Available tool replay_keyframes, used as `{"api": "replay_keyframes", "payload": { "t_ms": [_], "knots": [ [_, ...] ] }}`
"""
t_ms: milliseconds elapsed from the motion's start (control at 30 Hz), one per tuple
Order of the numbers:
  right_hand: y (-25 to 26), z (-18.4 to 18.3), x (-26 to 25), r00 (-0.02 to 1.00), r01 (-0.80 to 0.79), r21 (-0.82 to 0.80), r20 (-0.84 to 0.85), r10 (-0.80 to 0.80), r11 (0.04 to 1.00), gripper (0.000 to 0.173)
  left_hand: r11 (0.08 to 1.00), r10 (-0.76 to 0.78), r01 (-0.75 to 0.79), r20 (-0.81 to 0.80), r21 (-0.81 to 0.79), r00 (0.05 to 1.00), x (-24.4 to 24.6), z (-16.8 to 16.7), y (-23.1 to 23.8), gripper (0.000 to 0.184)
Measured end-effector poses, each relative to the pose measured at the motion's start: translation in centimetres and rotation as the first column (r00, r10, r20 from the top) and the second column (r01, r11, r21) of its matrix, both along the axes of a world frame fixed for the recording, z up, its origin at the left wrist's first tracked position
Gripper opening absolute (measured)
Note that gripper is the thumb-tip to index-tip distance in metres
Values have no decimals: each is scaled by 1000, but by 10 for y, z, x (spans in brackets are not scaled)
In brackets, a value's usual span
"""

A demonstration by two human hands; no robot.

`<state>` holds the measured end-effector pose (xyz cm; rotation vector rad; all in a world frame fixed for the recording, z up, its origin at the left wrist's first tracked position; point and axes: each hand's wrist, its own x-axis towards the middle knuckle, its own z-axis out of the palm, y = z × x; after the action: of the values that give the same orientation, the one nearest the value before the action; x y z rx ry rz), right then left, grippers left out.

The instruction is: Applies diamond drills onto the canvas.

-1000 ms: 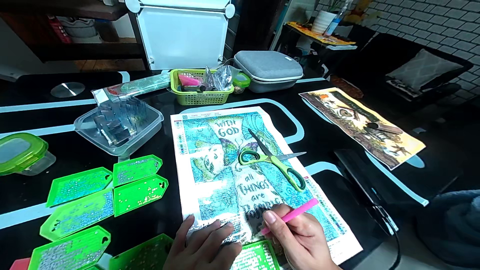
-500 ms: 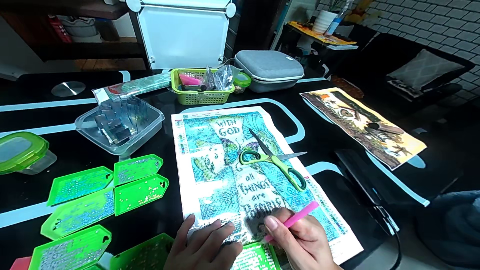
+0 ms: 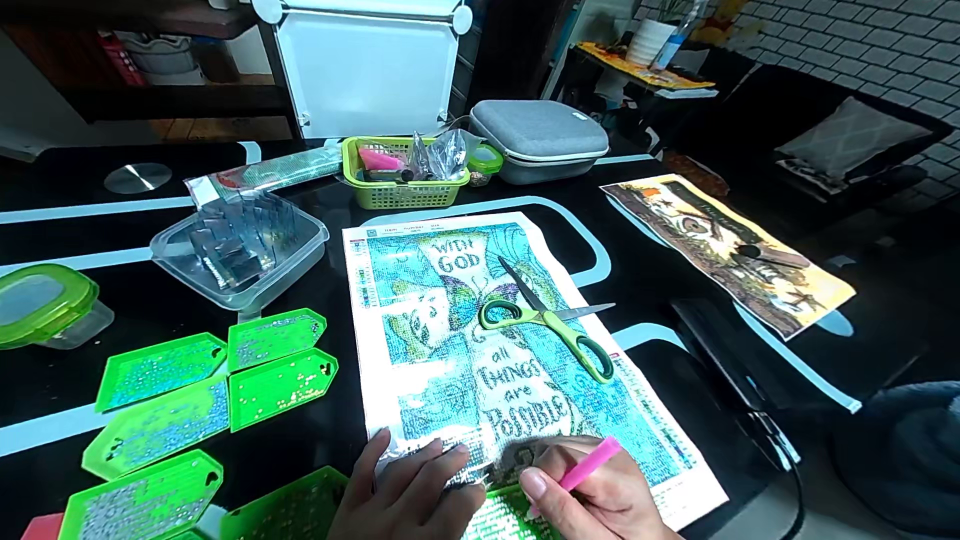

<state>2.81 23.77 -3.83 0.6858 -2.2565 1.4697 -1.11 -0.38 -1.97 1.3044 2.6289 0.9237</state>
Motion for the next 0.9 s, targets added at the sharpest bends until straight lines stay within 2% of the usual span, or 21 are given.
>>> {"api": "replay_keyframes", "payload": {
  "t_ms": [600,733,900],
  "knots": [
    [1,0,1,1000,26,-8,4,-26,1000,32,1000,-2,2,5,1,1000,0,1,0,42],
    [1,-1,0,996,59,-128,79,-49,990,32,1000,-6,6,3,-7,1000,0,1,0,42],
    [-4,-3,-6,968,233,-244,156,-199,941,26,1000,-5,5,3,-14,1000,0,2,0,42]
  ]
}}
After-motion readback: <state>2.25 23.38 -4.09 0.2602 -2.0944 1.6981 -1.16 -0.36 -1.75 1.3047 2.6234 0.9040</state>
